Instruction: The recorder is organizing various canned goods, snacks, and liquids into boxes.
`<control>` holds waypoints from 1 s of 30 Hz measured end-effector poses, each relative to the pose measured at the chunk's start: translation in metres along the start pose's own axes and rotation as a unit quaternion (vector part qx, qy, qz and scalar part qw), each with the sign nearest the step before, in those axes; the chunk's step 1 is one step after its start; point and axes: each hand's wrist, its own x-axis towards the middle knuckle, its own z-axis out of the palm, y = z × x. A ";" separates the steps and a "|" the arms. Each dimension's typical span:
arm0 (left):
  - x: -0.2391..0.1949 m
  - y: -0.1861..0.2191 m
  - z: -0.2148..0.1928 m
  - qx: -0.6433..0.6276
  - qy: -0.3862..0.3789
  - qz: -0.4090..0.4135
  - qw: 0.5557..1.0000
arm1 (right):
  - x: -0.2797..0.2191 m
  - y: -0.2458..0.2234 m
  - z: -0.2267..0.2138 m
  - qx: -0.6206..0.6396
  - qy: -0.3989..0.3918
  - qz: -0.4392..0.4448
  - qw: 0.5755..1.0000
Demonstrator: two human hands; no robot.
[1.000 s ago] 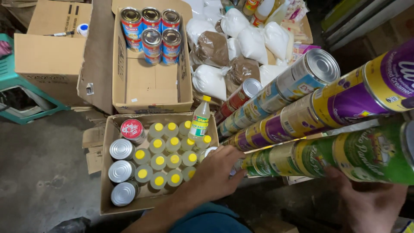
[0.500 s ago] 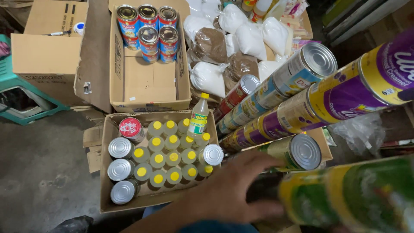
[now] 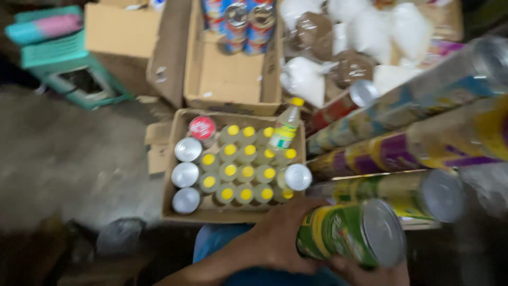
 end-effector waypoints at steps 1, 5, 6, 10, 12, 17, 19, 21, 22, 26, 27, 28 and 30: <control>-0.005 -0.004 -0.002 -0.003 -0.001 -0.030 1.000 | 0.027 -0.003 0.013 0.004 -0.016 0.003 1.000; -0.027 -0.032 -0.014 -0.074 -0.012 -0.110 0.991 | 0.068 0.046 0.028 0.016 -0.068 0.011 0.998; -0.035 -0.047 -0.016 -0.093 0.000 -0.139 0.986 | 0.071 0.069 0.024 0.015 -0.054 0.044 0.997; -0.060 -0.098 -0.031 -0.107 0.134 -0.227 0.959 | 0.079 0.097 0.012 0.000 -0.074 0.094 0.993; -0.074 -0.143 -0.043 -0.028 0.207 -0.197 0.958 | 0.075 0.068 0.031 0.046 -0.095 0.084 0.991; -0.092 -0.205 -0.086 0.205 0.379 -0.169 0.887 | 0.064 0.049 0.060 0.144 -0.113 0.087 0.979; -0.093 -0.192 -0.103 0.169 0.418 -0.228 0.863 | 0.063 0.037 0.068 0.142 -0.145 0.123 0.971; -0.098 -0.189 -0.105 0.192 0.432 -0.212 0.855 | 0.065 0.031 0.073 0.150 -0.151 0.144 0.966; -0.099 -0.188 -0.106 0.213 0.447 -0.197 0.846 | 0.067 0.028 0.075 0.157 -0.158 0.164 0.961; -0.100 -0.192 -0.098 0.264 0.452 -0.156 0.838 | 0.075 0.013 0.079 0.161 -0.158 0.137 0.964; -0.101 -0.191 -0.097 0.275 0.450 -0.159 0.834 | 0.077 0.011 0.081 0.178 -0.165 0.140 0.960; -0.102 -0.188 -0.096 0.287 0.448 -0.162 0.831 | 0.078 0.008 0.082 0.194 -0.171 0.144 0.955; -0.102 -0.187 -0.094 0.292 0.440 -0.182 0.830 | 0.081 0.013 0.089 0.207 -0.174 0.141 0.952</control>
